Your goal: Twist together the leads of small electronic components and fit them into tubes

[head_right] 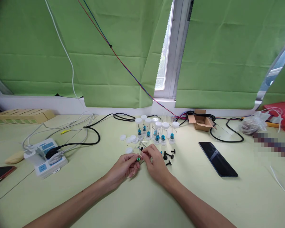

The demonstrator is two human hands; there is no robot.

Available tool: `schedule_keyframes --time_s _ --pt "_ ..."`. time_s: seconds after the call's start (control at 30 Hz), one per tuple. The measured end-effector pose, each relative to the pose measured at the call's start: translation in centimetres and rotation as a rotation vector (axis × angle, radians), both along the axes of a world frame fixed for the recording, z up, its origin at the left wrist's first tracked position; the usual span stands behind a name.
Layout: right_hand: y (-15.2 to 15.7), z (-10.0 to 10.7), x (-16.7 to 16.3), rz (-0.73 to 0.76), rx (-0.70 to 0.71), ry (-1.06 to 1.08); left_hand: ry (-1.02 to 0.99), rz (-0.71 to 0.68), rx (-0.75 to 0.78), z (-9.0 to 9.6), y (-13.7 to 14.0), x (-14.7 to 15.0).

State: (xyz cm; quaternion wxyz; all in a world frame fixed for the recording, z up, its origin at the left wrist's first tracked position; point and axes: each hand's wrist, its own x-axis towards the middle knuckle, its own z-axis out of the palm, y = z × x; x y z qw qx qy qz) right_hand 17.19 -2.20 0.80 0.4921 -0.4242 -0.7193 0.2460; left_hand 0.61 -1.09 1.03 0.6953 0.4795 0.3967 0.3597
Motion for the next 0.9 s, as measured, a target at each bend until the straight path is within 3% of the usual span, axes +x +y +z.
schedule_keyframes --time_s 0.3,0.53,0.9 --pt "0.0 0.3 0.2 -0.035 0.049 -0.043 0.008 0.033 -0.008 0.5 0.0 -0.1" --pt "0.8 0.7 1.7 -0.160 0.129 -0.124 -0.009 0.169 0.012 0.9 0.7 -0.6" --pt "2.0 -0.5 2.8 -0.208 0.081 -0.352 0.003 0.201 0.038 1.0 0.9 -0.8"
